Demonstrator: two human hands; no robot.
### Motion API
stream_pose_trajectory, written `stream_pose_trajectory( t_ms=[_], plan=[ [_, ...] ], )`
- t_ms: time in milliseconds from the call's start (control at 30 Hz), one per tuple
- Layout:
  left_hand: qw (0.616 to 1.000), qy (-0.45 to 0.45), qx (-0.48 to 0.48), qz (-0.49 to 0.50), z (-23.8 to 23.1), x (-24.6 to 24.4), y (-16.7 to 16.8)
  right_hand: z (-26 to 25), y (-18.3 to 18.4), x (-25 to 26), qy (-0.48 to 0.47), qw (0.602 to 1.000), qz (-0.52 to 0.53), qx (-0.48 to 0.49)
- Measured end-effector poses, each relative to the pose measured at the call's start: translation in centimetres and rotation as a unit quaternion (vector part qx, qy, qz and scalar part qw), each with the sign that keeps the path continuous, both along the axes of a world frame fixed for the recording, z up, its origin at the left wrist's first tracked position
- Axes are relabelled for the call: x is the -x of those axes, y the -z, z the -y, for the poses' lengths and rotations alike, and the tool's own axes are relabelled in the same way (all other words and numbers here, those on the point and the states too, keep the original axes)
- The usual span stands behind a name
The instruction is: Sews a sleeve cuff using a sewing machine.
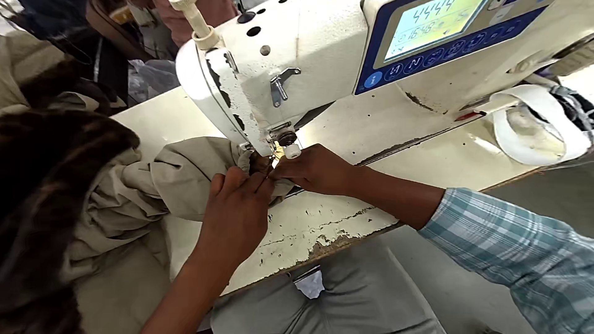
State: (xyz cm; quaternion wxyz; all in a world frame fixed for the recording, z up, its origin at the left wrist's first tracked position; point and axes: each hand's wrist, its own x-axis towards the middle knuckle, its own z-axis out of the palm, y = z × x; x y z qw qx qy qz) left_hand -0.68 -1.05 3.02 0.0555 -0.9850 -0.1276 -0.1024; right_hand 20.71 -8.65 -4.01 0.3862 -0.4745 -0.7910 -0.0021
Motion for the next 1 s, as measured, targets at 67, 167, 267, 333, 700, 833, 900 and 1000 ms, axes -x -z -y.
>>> stream_pose_trajectory(
  t_ms=[67,167,267,333,700,833,900,1000],
  plan=[
    [1.0,0.0,0.014,0.001,-0.1,0.1,0.1,-0.2,0.0,-0.1,-0.021,1.0,-0.013,0.009],
    [1.0,-0.005,0.026,0.0,-0.4,0.2,0.2,-0.4,-0.2,-0.1,-0.035,0.999,-0.037,0.012],
    [0.999,-0.006,0.035,0.006,-0.8,0.1,0.3,-0.5,-0.2,0.2,-0.016,0.999,-0.028,0.017],
    [0.999,-0.006,0.036,0.014,-1.0,0.0,0.5,-0.4,-0.2,0.6,0.017,0.999,-0.024,0.025],
    [1.0,0.013,-0.012,0.017,-2.1,0.6,0.1,-0.7,-0.7,0.7,0.211,0.974,-0.028,0.071],
    [0.997,-0.068,-0.017,-0.014,-7.5,2.2,-0.5,-0.6,-0.8,0.8,0.212,0.974,-0.035,0.065],
    [0.996,-0.076,-0.039,-0.002,-7.9,1.3,-0.3,-0.8,-0.7,0.5,0.204,0.977,-0.027,0.06],
    [0.999,-0.037,-0.035,-0.005,-4.8,-0.8,0.0,-0.6,-0.4,0.4,0.181,0.98,-0.022,0.075]
  ],
)
